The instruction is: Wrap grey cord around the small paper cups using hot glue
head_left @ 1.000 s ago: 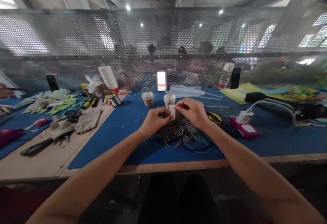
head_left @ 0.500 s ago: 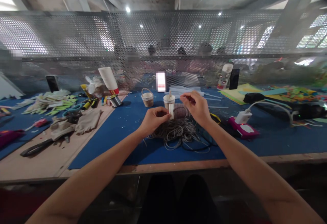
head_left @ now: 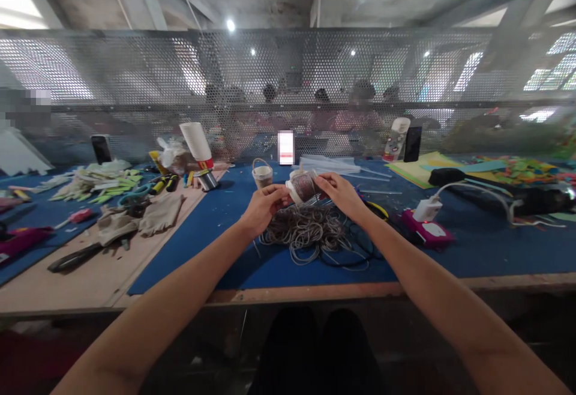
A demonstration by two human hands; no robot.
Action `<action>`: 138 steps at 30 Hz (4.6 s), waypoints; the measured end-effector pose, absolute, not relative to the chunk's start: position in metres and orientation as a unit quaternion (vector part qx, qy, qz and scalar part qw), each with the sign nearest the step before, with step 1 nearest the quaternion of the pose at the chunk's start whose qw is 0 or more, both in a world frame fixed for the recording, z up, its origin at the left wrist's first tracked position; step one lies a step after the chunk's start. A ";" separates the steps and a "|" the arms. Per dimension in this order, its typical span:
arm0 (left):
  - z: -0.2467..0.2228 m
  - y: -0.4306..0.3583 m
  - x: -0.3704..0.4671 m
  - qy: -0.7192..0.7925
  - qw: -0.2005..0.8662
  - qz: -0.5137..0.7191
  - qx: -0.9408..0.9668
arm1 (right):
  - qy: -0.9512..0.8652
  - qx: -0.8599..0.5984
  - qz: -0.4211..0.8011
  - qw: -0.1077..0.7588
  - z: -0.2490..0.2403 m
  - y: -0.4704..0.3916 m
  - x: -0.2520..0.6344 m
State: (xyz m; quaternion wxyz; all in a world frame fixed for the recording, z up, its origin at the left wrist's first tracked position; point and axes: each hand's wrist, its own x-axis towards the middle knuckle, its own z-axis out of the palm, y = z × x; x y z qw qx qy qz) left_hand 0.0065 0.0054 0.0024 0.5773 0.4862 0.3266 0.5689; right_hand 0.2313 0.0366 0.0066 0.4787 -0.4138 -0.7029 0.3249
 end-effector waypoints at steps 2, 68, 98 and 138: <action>0.002 0.006 0.005 0.328 0.597 0.561 0.471 | -0.696 -0.429 0.320 0.479 0.006 0.036 0.231; -0.006 0.016 -0.003 0.363 0.505 0.577 0.530 | -0.718 -0.344 0.337 0.502 0.005 0.031 0.230; -0.010 0.015 0.002 0.377 0.407 0.557 0.618 | -0.737 -0.353 0.271 0.509 -0.007 0.037 0.226; -0.009 0.010 0.005 0.343 0.526 0.545 0.555 | -0.731 -0.399 0.228 0.505 0.001 0.025 0.226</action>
